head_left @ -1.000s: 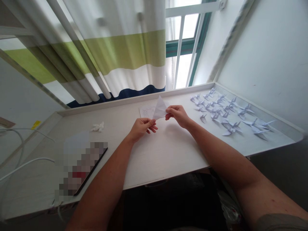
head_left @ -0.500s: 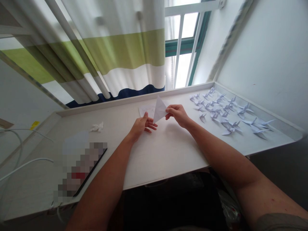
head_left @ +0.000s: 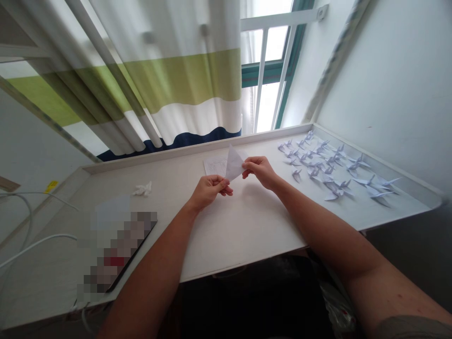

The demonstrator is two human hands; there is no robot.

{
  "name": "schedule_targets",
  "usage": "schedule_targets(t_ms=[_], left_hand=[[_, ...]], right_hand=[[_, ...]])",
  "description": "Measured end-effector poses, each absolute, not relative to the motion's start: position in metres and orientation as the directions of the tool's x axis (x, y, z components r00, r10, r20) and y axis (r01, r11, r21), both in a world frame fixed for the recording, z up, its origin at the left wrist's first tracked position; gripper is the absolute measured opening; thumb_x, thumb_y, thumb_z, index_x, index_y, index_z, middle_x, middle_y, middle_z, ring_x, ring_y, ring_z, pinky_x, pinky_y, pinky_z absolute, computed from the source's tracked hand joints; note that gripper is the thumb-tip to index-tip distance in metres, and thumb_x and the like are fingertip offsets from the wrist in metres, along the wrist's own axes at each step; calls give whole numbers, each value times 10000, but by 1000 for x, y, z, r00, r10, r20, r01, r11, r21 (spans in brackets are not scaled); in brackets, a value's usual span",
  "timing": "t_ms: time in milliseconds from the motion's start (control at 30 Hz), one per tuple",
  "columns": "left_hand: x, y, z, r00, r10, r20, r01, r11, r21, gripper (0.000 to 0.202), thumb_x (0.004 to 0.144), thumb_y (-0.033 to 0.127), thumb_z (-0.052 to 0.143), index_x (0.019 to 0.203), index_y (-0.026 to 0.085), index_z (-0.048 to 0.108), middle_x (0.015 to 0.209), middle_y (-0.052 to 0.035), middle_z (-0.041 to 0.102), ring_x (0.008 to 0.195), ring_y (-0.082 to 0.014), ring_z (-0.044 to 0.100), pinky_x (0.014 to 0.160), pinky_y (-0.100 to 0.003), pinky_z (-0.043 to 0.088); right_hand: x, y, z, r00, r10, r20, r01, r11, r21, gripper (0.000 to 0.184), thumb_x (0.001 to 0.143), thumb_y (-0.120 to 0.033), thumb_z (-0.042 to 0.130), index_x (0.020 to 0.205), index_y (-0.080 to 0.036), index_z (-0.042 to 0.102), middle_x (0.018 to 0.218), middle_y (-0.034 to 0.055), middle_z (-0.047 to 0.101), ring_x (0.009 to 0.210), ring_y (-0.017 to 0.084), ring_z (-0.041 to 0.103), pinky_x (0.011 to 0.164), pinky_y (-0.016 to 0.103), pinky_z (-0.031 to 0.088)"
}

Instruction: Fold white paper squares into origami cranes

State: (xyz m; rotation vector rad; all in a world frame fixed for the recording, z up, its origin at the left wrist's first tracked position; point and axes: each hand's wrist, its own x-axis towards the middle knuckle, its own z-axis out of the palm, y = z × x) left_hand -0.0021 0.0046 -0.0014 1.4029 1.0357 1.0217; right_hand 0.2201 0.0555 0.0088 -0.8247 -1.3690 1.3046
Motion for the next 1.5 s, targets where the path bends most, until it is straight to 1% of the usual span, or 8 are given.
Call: schedule_targets(t_ms=[233,333,533,667,767,1000,1233,1500], left_hand=[[0,8,-5,178,981,82,102,-102,990,532,729,625,898,939,151,777,895,-121,829,850,-242,777,699,-313,540],[3,6,-5,141,983,121,59,-131,990,518,715,591,928,923,138,787,847,-119,825,787,-227,763,743,-341,565],[4,3,-2,133,990,39,-3,-39,999,546,634,590,982,837,128,774,789,-125,816,734,-246,778,787,-397,617],[4,1,2,190,982,12,49,-21,999,554,648,609,969,856,130,783,786,-126,816,762,-256,790,797,-399,627],[6,-2,1,266,964,-1,84,-23,996,543,678,617,949,872,133,795,806,-126,820,772,-243,786,807,-383,628],[9,-2,-12,365,927,-86,124,43,991,505,740,618,908,833,137,784,836,-138,823,737,-220,774,782,-364,628],[8,-2,-11,418,905,-86,138,30,990,551,756,668,875,876,135,799,872,-147,831,752,-234,791,747,-350,618],[5,-2,-2,424,899,-114,188,37,982,555,822,691,810,917,145,786,954,-163,838,716,-236,799,654,-312,569]], right_hand=[[218,52,9,-315,925,214,-126,183,-975,200,689,-344,797,621,-167,733,566,40,699,538,153,633,594,300,541],[216,51,7,-334,917,217,-110,191,-975,222,707,-367,807,641,-164,745,584,43,708,552,152,633,602,299,539],[217,52,5,-345,914,214,-94,193,-977,230,722,-382,841,702,-165,765,643,32,729,626,158,651,656,295,534],[217,46,9,-514,830,217,-114,185,-976,339,736,-441,893,918,-165,815,900,58,815,828,211,738,804,342,576],[215,42,9,-611,774,164,-68,155,-986,366,754,-492,892,868,-150,829,855,76,816,799,237,754,788,372,589],[215,48,3,-431,892,132,-65,115,-991,290,694,-423,927,780,-162,834,785,45,797,716,183,705,686,302,536],[219,47,8,-538,841,61,-34,51,-998,269,645,-320,951,829,-157,841,843,61,813,807,207,739,785,334,578],[216,48,6,-400,914,64,-110,22,-994,332,683,-444,915,681,-144,772,685,37,727,640,153,631,609,276,467]])
